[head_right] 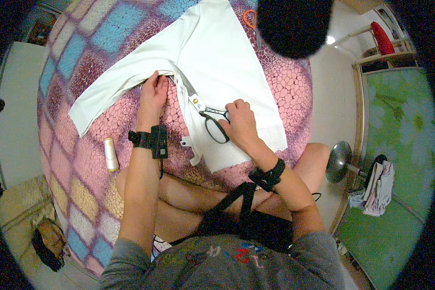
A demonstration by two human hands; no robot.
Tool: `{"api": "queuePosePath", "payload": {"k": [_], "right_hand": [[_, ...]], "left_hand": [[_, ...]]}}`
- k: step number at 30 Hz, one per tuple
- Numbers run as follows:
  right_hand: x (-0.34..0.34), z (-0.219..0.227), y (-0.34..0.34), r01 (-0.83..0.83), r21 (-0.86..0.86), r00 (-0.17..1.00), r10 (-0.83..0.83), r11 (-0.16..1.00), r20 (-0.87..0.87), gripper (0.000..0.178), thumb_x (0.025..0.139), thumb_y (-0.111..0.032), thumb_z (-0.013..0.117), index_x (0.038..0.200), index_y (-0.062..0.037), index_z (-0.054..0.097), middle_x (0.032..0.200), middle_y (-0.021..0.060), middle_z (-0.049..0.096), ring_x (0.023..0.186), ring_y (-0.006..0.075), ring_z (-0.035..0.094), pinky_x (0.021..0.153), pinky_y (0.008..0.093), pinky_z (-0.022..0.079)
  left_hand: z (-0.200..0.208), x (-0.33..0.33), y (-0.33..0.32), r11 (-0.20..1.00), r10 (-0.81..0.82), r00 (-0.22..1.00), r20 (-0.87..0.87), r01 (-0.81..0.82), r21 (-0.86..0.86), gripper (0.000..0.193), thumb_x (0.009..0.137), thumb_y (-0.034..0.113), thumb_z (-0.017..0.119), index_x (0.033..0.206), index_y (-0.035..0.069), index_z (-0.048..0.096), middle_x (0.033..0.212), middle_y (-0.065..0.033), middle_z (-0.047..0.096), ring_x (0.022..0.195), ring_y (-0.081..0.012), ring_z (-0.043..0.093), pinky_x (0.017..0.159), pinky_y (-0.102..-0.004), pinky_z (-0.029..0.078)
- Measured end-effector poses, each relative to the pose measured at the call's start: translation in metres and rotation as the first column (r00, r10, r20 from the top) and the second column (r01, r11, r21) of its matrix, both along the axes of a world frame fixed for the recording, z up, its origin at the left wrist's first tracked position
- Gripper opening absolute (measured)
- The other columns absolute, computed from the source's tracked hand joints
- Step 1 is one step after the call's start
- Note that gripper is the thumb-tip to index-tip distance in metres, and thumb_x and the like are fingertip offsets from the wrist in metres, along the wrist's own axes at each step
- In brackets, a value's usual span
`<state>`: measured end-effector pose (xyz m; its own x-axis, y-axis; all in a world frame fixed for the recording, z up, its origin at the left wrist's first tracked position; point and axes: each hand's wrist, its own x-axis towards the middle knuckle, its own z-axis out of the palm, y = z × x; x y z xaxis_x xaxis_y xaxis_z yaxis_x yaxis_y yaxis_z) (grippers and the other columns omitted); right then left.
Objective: The person cuts a white fabric garment with scissors, then prepares a needle and thread by pulling thread from a spool and threading the needle. The garment is laid on a patterned bedspread during the process.
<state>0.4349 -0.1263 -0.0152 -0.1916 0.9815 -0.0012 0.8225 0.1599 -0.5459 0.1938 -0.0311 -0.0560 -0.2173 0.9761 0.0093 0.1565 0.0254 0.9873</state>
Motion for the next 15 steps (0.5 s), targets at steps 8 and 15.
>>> {"api": "queuePosePath", "payload": {"k": [8,15], "right_hand": [[0.0,-0.003,-0.012,0.09,0.01,0.995,-0.09,0.996,0.032,0.038,0.066,-0.013,0.07,0.098,0.0004,0.054,0.092,0.016,0.05,0.087,0.0318,0.049,0.074,0.0392,0.043],[-0.002,-0.006,-0.013,0.103,0.016,0.994,-0.103,0.995,0.034,0.038,0.066,-0.013,0.07,0.098,0.0007,0.054,0.092,0.0164,0.049,0.087,0.0325,0.048,0.074,0.0392,0.042]], "left_hand": [[0.007,0.0,0.014,0.926,0.324,0.651,0.686,-0.07,-0.371,0.009,0.084,0.007,0.062,0.085,0.001,0.056,0.076,-0.0045,0.054,0.06,-0.0095,0.046,0.043,-0.02,0.032],[0.016,0.004,0.012,0.847,0.371,0.835,0.407,-0.124,-0.517,0.017,0.08,0.015,0.069,0.088,0.003,0.059,0.079,-0.005,0.061,0.053,-0.0082,0.049,0.039,-0.0194,0.03]]}}
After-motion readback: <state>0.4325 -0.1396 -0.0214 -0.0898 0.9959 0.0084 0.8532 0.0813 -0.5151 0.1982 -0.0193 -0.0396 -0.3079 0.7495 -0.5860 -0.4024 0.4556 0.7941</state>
